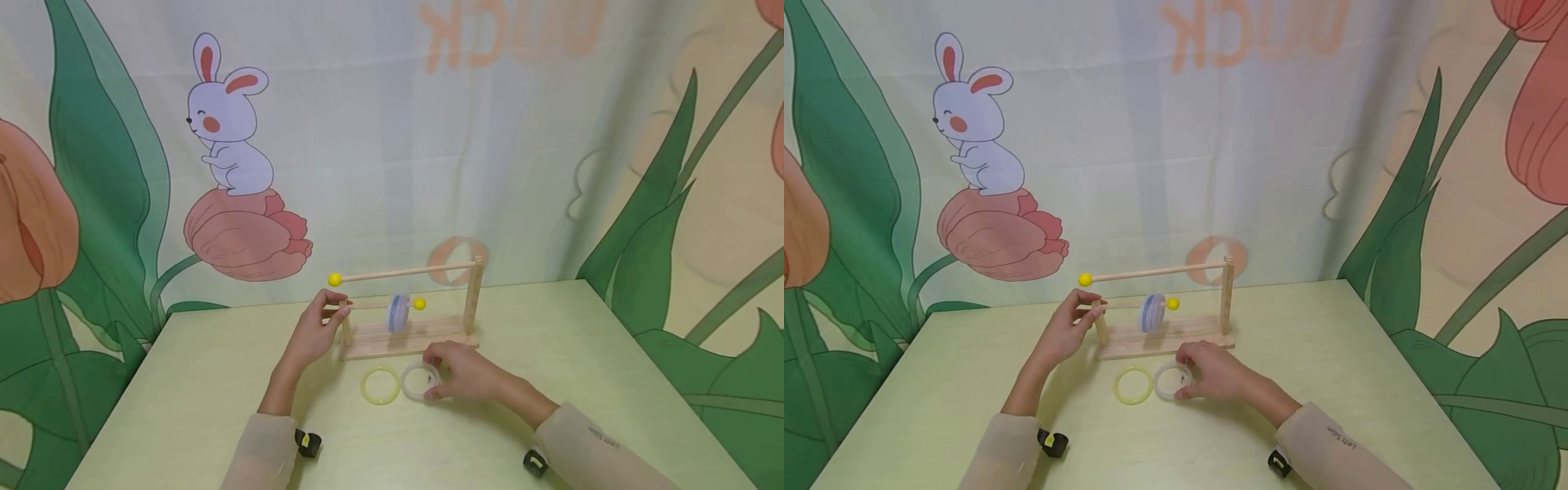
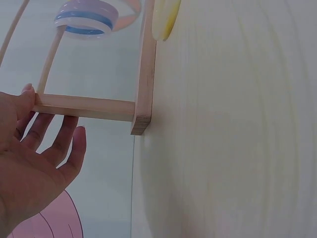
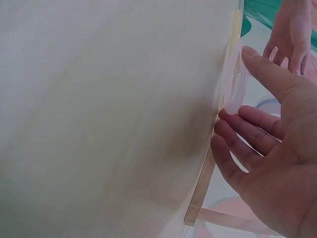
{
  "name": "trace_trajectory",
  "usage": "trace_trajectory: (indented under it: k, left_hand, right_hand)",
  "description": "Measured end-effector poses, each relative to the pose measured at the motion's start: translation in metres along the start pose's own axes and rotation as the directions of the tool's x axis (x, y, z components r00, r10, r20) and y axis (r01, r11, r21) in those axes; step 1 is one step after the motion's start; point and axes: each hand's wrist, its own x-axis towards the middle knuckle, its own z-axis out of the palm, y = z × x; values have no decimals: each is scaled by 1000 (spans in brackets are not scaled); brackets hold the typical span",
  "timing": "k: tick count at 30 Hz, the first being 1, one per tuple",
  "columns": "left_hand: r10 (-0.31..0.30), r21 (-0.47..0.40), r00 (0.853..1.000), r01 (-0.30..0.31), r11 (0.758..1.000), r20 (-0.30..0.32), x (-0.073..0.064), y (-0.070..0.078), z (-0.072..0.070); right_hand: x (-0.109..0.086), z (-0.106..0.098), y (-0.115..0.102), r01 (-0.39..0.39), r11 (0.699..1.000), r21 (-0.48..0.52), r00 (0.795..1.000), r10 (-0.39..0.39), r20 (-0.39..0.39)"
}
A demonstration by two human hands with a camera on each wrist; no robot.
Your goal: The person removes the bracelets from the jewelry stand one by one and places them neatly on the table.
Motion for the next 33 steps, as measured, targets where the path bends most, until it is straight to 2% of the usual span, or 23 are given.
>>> trace_trajectory:
  k: [11,20,26,30,33]
  left_hand:
    - [-10,-4,1000,10,1000,-3,-1,0,0]
    - [-21,13,1000,21,1000,-8,2,-2,1]
    - [-20,14,1000,20,1000,-12,1,-1,2]
    - [-27,21,1000,28,999,-10,2,-2,1]
    - [-26,17,1000,27,1000,-12,3,-3,1]
  right_hand:
    - [-1,6,-6,7,986,-167,1000,-6,3]
    - [-4,7,-5,6,982,-189,1000,-3,13]
    - [-5,2,-8,-12,990,-142,999,17,30]
    - [-6,-8,-12,-27,999,-22,1000,28,12]
    - [-7,-19,-18,-3,999,50,999,5,-34]
